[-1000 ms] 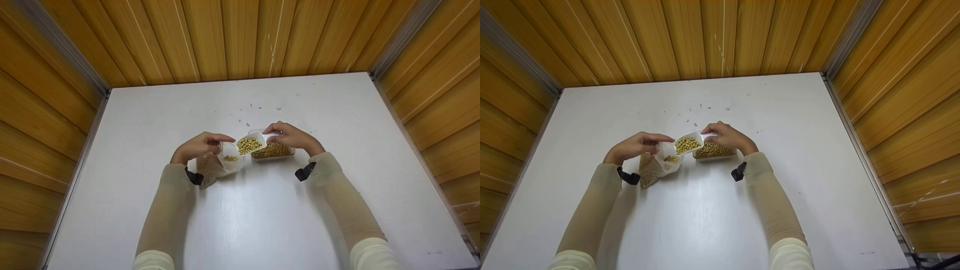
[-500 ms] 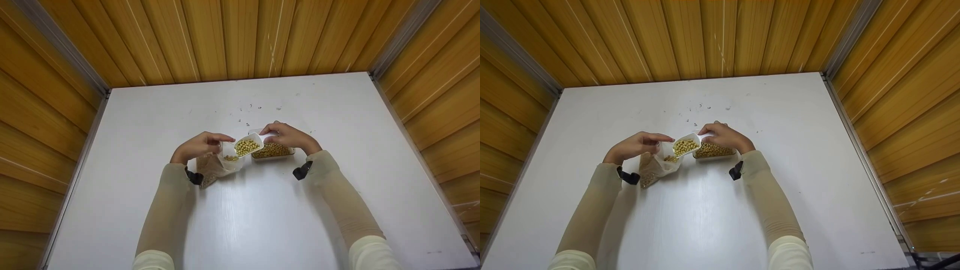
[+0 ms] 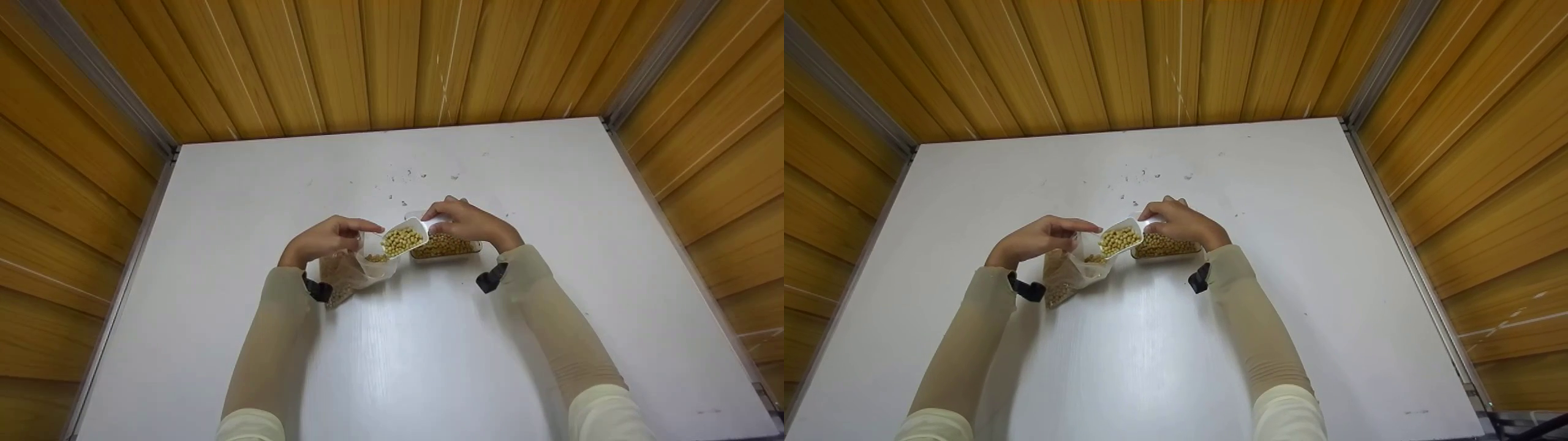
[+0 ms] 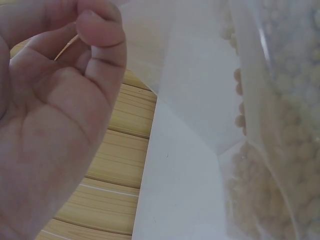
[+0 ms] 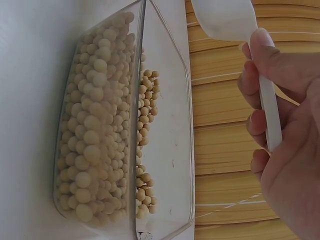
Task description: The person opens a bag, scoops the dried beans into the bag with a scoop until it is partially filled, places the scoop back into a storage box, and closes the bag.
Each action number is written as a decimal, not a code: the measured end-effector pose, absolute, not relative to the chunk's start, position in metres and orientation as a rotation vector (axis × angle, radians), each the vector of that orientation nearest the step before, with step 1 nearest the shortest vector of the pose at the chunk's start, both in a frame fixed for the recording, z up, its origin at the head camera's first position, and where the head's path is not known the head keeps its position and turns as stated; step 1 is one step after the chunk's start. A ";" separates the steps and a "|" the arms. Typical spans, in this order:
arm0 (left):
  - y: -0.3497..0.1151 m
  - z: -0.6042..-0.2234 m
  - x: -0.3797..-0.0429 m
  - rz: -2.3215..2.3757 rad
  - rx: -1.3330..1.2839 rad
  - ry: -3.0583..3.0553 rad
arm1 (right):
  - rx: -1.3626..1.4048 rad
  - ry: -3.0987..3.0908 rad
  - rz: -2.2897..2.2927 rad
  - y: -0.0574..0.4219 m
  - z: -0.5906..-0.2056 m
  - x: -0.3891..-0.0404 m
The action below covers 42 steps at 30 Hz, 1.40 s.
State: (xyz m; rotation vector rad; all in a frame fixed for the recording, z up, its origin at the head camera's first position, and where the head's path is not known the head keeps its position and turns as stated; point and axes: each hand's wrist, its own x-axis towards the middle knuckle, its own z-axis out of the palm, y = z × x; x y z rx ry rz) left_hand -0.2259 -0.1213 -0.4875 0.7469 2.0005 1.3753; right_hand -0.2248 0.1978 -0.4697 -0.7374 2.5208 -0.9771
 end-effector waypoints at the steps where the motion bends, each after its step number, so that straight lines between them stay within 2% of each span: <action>1: -0.121 -0.486 -0.225 1.379 0.745 1.992 | -0.742 2.525 -0.971 0.198 -0.469 -0.225; 9: -0.118 -0.463 -0.214 1.396 0.735 1.948 | -0.787 2.534 -0.935 0.197 -0.464 -0.223; 18: -0.121 -0.487 -0.226 1.388 0.735 1.975 | -0.843 2.531 -0.917 0.196 -0.463 -0.224; 42: -0.121 -0.491 -0.226 1.377 0.756 2.002 | -0.891 2.572 -0.817 0.192 -0.453 -0.223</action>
